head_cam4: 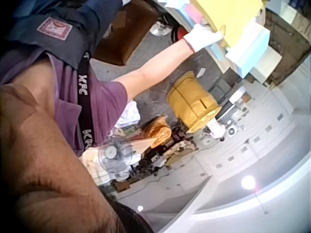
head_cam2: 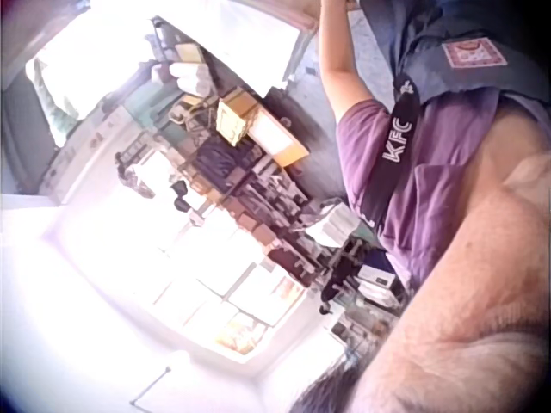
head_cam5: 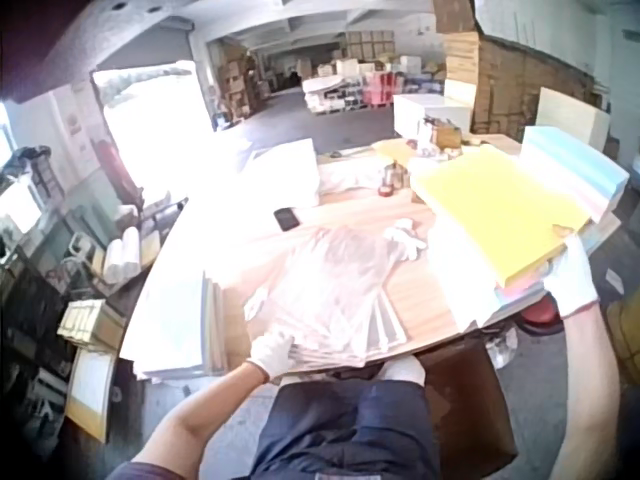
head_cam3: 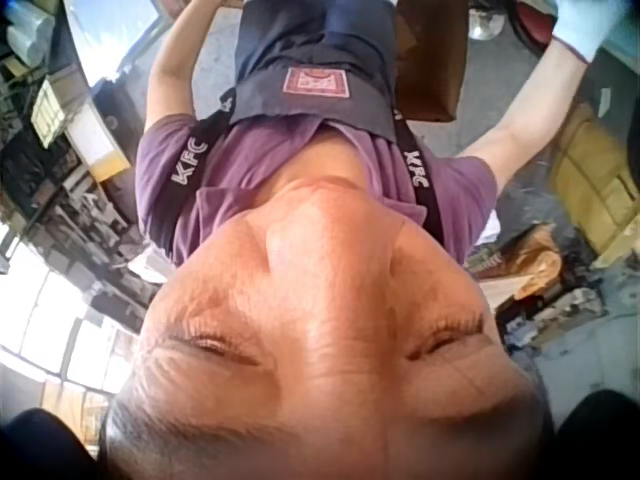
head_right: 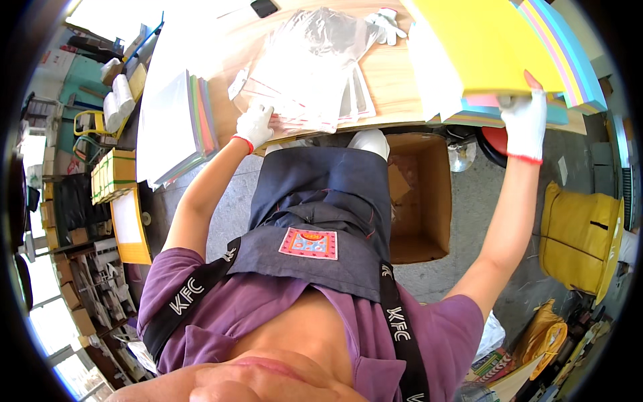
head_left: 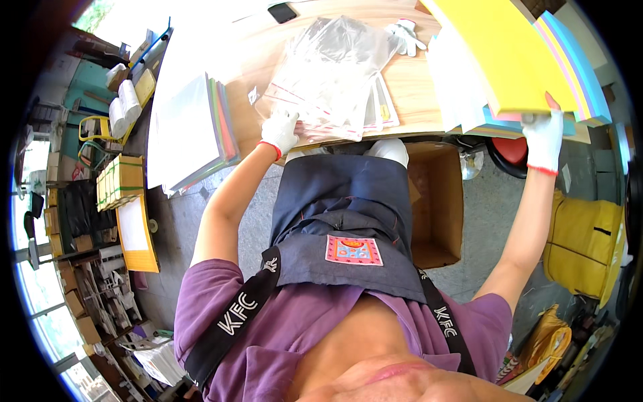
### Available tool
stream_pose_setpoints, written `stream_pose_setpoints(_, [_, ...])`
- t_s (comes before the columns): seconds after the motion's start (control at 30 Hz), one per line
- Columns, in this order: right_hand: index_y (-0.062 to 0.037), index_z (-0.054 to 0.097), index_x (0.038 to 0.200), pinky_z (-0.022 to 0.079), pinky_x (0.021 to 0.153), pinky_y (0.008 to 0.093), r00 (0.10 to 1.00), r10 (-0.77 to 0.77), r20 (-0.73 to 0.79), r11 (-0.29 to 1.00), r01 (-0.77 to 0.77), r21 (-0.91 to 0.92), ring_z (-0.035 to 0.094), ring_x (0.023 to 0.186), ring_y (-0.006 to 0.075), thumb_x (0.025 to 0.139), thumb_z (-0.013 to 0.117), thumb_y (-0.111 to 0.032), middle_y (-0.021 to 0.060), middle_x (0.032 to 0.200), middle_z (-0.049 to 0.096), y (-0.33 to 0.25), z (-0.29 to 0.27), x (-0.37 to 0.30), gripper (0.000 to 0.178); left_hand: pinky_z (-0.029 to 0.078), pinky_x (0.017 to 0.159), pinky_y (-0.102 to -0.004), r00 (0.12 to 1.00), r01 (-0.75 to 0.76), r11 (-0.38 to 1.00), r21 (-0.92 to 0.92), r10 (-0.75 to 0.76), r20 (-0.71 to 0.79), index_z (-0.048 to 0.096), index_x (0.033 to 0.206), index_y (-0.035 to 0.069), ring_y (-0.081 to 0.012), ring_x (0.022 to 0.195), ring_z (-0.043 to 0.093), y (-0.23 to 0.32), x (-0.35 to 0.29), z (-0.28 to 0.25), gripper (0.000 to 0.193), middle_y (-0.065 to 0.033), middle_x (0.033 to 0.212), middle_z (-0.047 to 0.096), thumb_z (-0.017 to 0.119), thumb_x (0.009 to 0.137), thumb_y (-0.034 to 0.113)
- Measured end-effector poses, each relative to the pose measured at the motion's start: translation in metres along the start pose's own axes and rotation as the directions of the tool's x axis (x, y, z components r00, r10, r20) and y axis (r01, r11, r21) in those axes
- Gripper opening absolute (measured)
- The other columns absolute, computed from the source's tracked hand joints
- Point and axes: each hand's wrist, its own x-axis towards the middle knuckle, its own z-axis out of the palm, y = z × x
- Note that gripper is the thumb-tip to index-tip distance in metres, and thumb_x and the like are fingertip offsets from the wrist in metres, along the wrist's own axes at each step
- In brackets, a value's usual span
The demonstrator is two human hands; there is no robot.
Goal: The person places sheets of colored paper into clear plastic bags one by one. They pick up a sheet, insert it into a bag, and set the packaged item aside on the table. The process is repeated for multiple colors including blue, purple, yellow, pink, and green.
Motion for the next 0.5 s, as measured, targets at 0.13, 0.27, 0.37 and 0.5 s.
stream_pose_setpoints(0.13, [-0.0042,0.053,0.128,0.050,0.091,0.0351,0.994,0.051,0.101,0.995,-0.042,-0.085,0.059,0.111,0.0217,0.086,0.063,-0.022,0.0090,0.122,0.059,0.019,0.030,-0.073,0.047,0.053,0.077,-0.0461,0.990,-0.061,0.990,-0.130,0.044,-0.131,0.061,0.108,0.015,-0.0312,0.099,0.064,-0.023,0.016,0.028,0.031,-0.0114,0.108,0.062,0.063,0.078,0.014])
stream_pose_setpoints(0.27, [0.0010,0.059,0.122,0.052,0.086,0.0325,0.962,0.249,0.114,0.936,-0.208,-0.285,0.064,0.100,0.0192,0.089,0.060,-0.030,0.0076,0.115,0.065,0.081,0.060,-0.131,0.045,0.052,0.080,-0.0423,0.975,0.053,0.868,-0.494,-0.152,-0.161,0.065,0.097,0.011,-0.0293,0.095,0.066,-0.040,-0.001,0.021,0.015,-0.0143,0.098,0.067,0.058,0.085,0.015])
stream_pose_setpoints(0.37, [0.0014,0.055,0.127,0.051,0.093,0.0365,0.787,0.564,0.248,0.823,-0.513,-0.245,0.063,0.105,0.0221,0.083,0.066,-0.023,0.0102,0.118,0.064,0.149,0.050,-0.144,0.051,0.051,0.083,-0.0386,0.968,0.078,0.679,-0.730,-0.227,-0.108,0.066,0.102,0.011,-0.0287,0.095,0.066,-0.050,-0.002,0.035,0.017,-0.0141,0.100,0.067,0.057,0.089,0.018])
stream_pose_setpoints(0.5, [0.0010,0.050,0.132,0.050,0.096,0.0377,0.639,0.717,0.276,0.696,-0.679,-0.234,0.062,0.108,0.0257,0.080,0.065,-0.024,0.0133,0.122,0.062,0.235,0.050,-0.160,0.060,0.050,0.086,-0.0289,0.970,0.057,0.290,-0.955,-0.241,-0.016,0.062,0.115,0.003,-0.0195,0.093,0.067,-0.042,-0.014,0.044,0.036,-0.0110,0.108,0.066,0.045,0.086,-0.008])
